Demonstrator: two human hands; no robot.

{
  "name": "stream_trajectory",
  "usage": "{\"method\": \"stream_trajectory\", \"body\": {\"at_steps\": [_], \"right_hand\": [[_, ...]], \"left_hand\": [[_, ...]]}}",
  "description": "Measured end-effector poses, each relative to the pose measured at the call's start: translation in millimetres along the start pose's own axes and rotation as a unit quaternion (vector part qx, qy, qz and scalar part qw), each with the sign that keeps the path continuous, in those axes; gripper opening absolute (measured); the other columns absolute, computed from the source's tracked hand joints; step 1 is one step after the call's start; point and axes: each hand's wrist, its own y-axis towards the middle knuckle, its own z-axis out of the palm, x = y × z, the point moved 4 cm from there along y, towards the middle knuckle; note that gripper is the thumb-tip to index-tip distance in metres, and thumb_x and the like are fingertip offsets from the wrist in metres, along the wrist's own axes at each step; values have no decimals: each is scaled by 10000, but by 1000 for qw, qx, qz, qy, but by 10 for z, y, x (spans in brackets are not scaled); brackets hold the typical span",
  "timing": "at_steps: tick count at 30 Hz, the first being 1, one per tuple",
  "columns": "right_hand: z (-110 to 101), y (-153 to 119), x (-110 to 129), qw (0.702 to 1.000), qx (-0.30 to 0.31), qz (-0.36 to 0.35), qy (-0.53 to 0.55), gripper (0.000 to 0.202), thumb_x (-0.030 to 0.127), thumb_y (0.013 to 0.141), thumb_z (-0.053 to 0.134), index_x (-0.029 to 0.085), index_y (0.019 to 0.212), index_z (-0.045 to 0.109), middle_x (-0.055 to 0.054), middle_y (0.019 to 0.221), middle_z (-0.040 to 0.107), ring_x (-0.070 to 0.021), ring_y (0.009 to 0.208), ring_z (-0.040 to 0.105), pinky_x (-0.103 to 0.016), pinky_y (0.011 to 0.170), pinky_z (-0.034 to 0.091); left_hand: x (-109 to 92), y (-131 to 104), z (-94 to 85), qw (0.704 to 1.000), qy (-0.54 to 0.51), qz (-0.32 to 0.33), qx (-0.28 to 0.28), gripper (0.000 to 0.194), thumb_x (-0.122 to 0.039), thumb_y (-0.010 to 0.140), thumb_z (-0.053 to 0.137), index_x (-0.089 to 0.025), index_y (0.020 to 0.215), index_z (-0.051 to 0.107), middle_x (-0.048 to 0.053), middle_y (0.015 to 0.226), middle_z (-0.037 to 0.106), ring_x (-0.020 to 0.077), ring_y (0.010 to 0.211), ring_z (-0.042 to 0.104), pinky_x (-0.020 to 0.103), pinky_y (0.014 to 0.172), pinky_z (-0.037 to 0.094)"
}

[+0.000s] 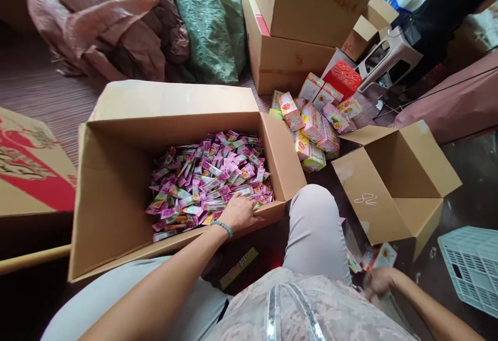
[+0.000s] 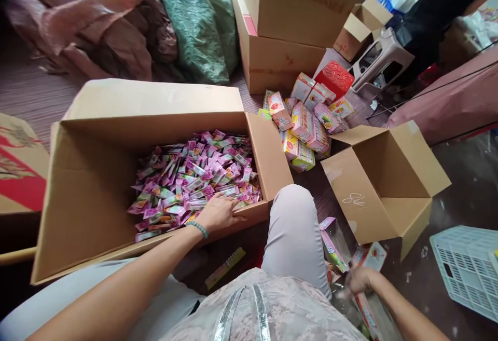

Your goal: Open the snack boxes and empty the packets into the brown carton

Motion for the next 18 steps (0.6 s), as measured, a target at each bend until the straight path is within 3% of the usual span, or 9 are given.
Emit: {"method": "stream_trajectory", "body": {"at_steps": [3,4,6,7,9,11,13,15,18], "right_hand": [[298,679,287,993,97,-63,-9,298,530,428,813,349,530,600,-24,503,561,-235,430,519,-454,453,499],[326,1032,481,994,61,-93,-14,254,541,541,778,337,663,688,-72,644,673,-286,566,630,-493,571,564],[384,1805,981,993,-2,-119,-11,441,536,746,668,261,1078,759,-156,1045,765,-359,967,725,-579,912,587],[424,2180,1292,990,-29,-138,-12,561,494,811,626,198,1281,702,-195,1251,724,-369,1163,682,-590,1053,534],[544,2822,1982,977,-83,-192,-45,693,396,878,596,115,1511,548,-239,1505,576,-365,1397,544,-550,1183,448],[768,3298,2630,966,-76,-230,-96,739,341,912,613,127,1602,460,-228,1661,403,-364,1504,431,-533,1240,376],[1024,3636,3122,963,-59,-226,-131,793,350,924,656,179,1655,402,-206,1739,266,-397,1548,354,-570,1255,326],[1256,3897,3426,972,-48,-190,-131,813,396,930,693,214,1663,392,-197,1765,189,-433,1569,292,-624,1250,296],[1503,4216,3612,987,-47,-125,-87,816,497,918,739,170,1609,452,-238,1751,118,-450,1553,280,-661,1239,278]], "left_hand": [[-8,-9,5,1000,11,-7,2,558,-671,963,598,-157,1080,782,202,1135,786,360,1095,723,502,1129,405],[-6,-12,9,1000,11,-8,2,548,-665,964,601,-159,1072,782,200,1130,786,360,1098,723,502,1128,409],[1,-17,20,1000,3,-9,0,532,-651,959,620,-154,1057,782,202,1105,786,367,1098,725,514,1136,411],[7,-20,27,1000,-4,-10,-5,528,-647,950,634,-150,1044,782,205,1086,785,375,1091,726,526,1142,410],[24,-28,39,999,-24,-12,-25,517,-648,922,669,-152,1008,783,205,1041,782,386,1060,730,555,1150,410],[40,-39,57,998,-45,-12,-47,496,-646,897,695,-163,970,780,194,998,777,385,1016,731,580,1149,415],[49,-55,86,997,-55,-10,-57,470,-630,883,717,-171,965,776,179,975,770,374,998,728,589,1147,420],[51,-70,127,997,-56,-10,-51,468,-610,868,749,-162,999,775,173,993,764,366,1018,723,582,1150,427],[49,-82,191,997,-61,-15,-36,473,-586,863,770,-149,1044,768,173,1020,756,362,1041,716,579,1149,437]]}}
